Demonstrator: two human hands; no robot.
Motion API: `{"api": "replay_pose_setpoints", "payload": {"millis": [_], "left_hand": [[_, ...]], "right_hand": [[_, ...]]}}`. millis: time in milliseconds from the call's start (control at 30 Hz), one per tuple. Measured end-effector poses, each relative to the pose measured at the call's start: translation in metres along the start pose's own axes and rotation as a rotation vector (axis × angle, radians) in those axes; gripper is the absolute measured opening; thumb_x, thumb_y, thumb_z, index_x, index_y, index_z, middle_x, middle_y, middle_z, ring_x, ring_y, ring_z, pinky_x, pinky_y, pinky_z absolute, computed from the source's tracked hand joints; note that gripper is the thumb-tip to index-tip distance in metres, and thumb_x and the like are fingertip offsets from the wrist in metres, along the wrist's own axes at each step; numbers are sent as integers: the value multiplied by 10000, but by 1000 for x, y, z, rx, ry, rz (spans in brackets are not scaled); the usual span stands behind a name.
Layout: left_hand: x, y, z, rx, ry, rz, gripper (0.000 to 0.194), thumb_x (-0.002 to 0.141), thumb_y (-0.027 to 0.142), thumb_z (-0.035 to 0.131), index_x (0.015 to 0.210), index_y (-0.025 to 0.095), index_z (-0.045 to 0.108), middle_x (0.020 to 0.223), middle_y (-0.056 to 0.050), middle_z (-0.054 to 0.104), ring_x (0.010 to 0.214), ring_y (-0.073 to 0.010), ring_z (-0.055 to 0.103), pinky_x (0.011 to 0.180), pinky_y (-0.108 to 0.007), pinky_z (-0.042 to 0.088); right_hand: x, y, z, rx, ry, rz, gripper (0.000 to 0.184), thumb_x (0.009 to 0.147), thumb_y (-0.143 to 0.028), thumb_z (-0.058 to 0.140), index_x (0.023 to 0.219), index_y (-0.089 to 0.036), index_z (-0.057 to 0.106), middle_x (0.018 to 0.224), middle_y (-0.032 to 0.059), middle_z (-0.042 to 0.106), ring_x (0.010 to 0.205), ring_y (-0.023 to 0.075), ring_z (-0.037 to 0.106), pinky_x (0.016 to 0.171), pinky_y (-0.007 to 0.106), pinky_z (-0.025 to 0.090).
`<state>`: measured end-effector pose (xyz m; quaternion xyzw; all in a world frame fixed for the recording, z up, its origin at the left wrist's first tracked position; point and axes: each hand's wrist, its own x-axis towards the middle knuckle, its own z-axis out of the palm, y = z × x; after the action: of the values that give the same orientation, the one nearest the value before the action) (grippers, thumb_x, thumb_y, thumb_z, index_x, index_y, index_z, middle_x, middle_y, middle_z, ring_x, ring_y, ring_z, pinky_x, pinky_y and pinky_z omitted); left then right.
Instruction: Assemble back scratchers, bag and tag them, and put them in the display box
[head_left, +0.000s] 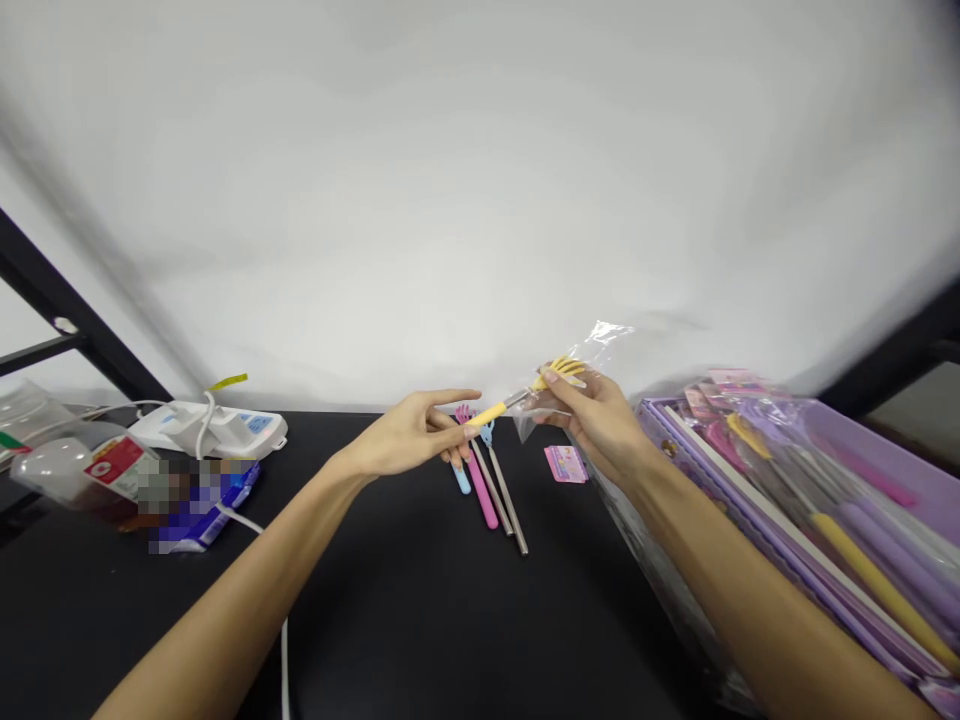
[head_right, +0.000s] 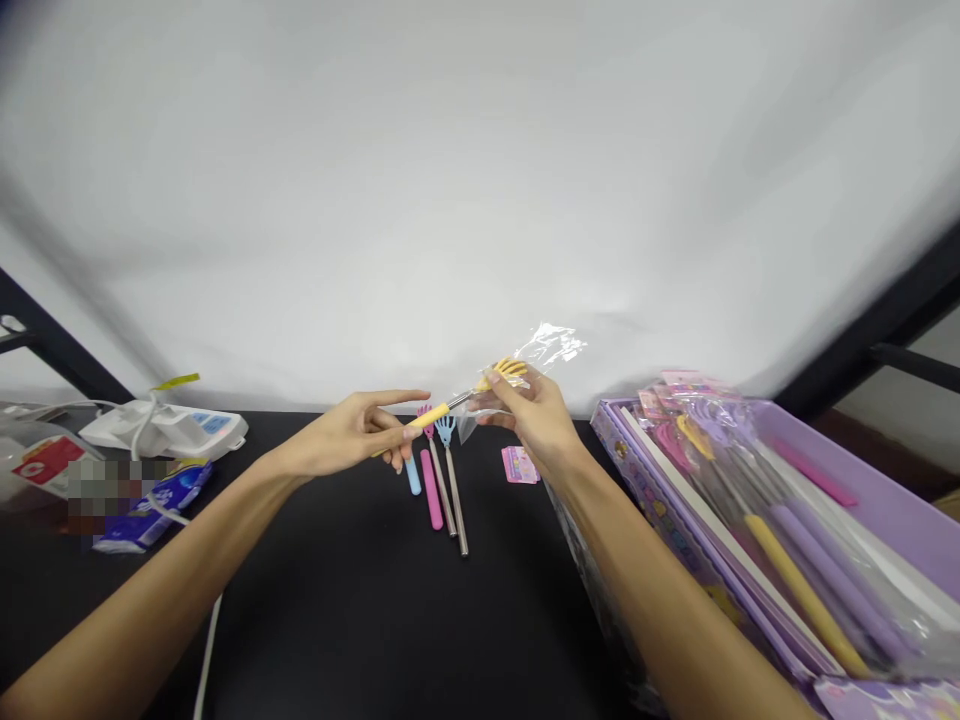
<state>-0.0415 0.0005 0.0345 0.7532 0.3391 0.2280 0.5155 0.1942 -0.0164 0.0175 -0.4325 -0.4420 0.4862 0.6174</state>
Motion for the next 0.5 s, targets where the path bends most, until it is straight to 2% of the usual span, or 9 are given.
{"api": "replay_pose_setpoints", "payload": {"millis": [100,200,333,400,500], "left_hand": [[1,3,3,-18,4,3,653,867,386,628,1442,162,415,719,-36,700,631,-138,633,650,-272,491],[0,7,-2,4,28,7,573,878,368,613,1396,162,479,692,-22,689,609,-132,626,645,-275,498],[0,9,-3,15,112,39,591,870,365,633,1406,183,466,746,-39,718,698,-155,671,707,-288,517],[1,7,3,-15,69,23,619,875,377,629,1430,183,432,758,-53,724,725,-167,685,711,-291,524],[3,4,13,-56,-50,14,558,887,423,605,1366,158,497,776,-77,719,717,-179,693,671,-288,537]], "right_hand": [[0,-5,-2,-19,-16,-11,350,684,-417,814,875,-191,628,791,5,680,700,164,686,641,301,587],[1,-7,-6,-50,-16,-35,351,669,-416,824,859,-187,638,807,12,689,708,165,683,652,303,578],[-2,2,2,60,-35,30,333,683,-411,815,873,-188,657,797,19,706,740,168,687,691,306,563],[-7,8,12,109,-97,57,308,713,-411,793,882,-190,663,827,23,712,776,171,687,725,315,559],[-14,14,24,115,-227,42,259,774,-410,741,900,-196,666,883,26,716,848,175,678,791,335,548]]}}
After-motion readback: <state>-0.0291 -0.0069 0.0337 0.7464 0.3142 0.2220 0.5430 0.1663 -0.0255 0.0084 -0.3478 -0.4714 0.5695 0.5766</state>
